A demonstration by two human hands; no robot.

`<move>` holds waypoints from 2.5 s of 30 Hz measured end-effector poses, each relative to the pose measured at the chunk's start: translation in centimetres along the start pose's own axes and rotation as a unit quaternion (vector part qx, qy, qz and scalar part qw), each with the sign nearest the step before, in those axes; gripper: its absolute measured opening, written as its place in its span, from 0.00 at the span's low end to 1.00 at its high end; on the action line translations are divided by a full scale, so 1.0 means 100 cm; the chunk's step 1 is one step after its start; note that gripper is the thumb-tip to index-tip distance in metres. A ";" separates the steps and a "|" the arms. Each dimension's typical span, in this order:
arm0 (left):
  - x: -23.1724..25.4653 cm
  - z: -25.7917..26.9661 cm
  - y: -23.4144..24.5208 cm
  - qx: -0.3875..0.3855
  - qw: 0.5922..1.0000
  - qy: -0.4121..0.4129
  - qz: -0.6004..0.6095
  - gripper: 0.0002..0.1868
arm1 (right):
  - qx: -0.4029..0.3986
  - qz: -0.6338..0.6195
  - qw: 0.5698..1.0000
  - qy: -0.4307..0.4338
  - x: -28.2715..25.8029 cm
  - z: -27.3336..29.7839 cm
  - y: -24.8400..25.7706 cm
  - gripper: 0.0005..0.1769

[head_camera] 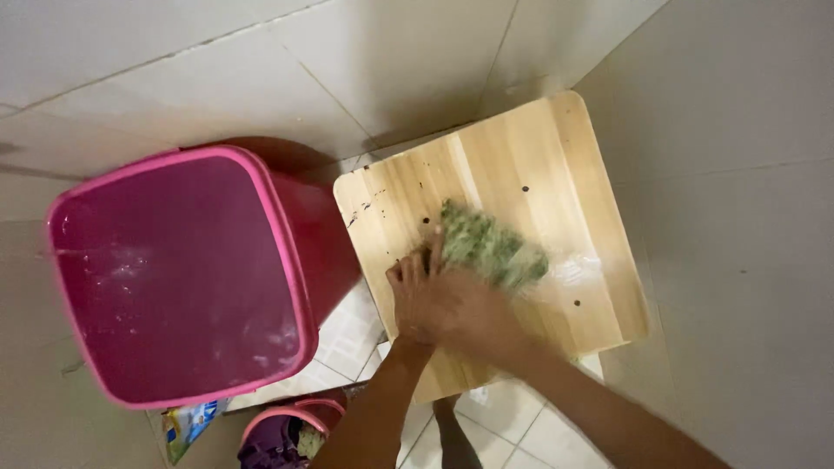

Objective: Hand washing several items of clothing using a bucket of water and a wooden board for scrubbing.

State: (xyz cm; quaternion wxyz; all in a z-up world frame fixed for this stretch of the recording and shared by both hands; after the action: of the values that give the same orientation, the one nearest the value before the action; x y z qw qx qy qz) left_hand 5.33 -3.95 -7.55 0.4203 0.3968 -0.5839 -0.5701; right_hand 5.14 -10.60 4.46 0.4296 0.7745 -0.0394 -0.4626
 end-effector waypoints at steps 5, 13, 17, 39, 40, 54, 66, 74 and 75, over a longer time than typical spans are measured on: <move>-0.013 0.010 -0.031 -0.294 0.947 0.040 -0.124 0.53 | 0.002 0.050 0.996 0.074 0.031 0.007 -0.022 0.20; -0.002 -0.032 0.053 -0.036 0.982 0.048 0.181 0.38 | 0.388 0.216 0.872 -0.207 0.252 0.041 0.149 0.16; -0.003 -0.030 0.062 -0.084 0.975 0.071 0.192 0.50 | 0.290 -0.043 0.946 -0.136 0.204 0.022 0.096 0.30; -0.003 -0.035 0.068 -0.055 0.972 0.083 0.213 0.65 | 0.258 -0.082 0.928 -0.255 0.128 0.017 0.081 0.28; -0.006 -0.031 0.061 -0.057 0.971 0.085 0.215 0.65 | 0.255 -0.083 0.929 -0.256 0.113 0.022 0.074 0.28; -0.006 -0.022 0.074 -0.109 0.940 0.017 0.324 0.66 | 0.297 0.045 0.928 -0.218 0.039 0.070 0.008 0.39; -0.178 0.058 0.173 0.103 0.821 0.160 0.539 0.52 | 0.372 -0.313 0.864 -0.125 -0.091 -0.078 -0.039 0.39; -0.357 0.071 0.087 -0.136 0.879 0.269 0.370 0.60 | 0.096 0.047 0.991 -0.085 -0.117 -0.224 -0.127 0.39; -0.375 0.071 0.072 -0.084 0.856 0.285 0.423 0.53 | 0.001 0.056 0.986 -0.159 -0.106 -0.236 -0.147 0.41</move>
State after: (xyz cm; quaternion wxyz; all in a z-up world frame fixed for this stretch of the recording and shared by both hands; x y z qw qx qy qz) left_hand 11.18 34.02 -1.73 0.8005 0.2197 -0.5000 -0.2468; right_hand 11.89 18.29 6.16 0.4422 0.6884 -0.1508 -0.5549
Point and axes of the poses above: each hand's wrist, its own z-axis away from the middle knuckle, its own y-axis out of the back of the hand, x = y × z, the point moved 7 cm from there along -z, towards the middle knuckle, and after that the axes turned 15 degrees about y, right-handed, at the moved point
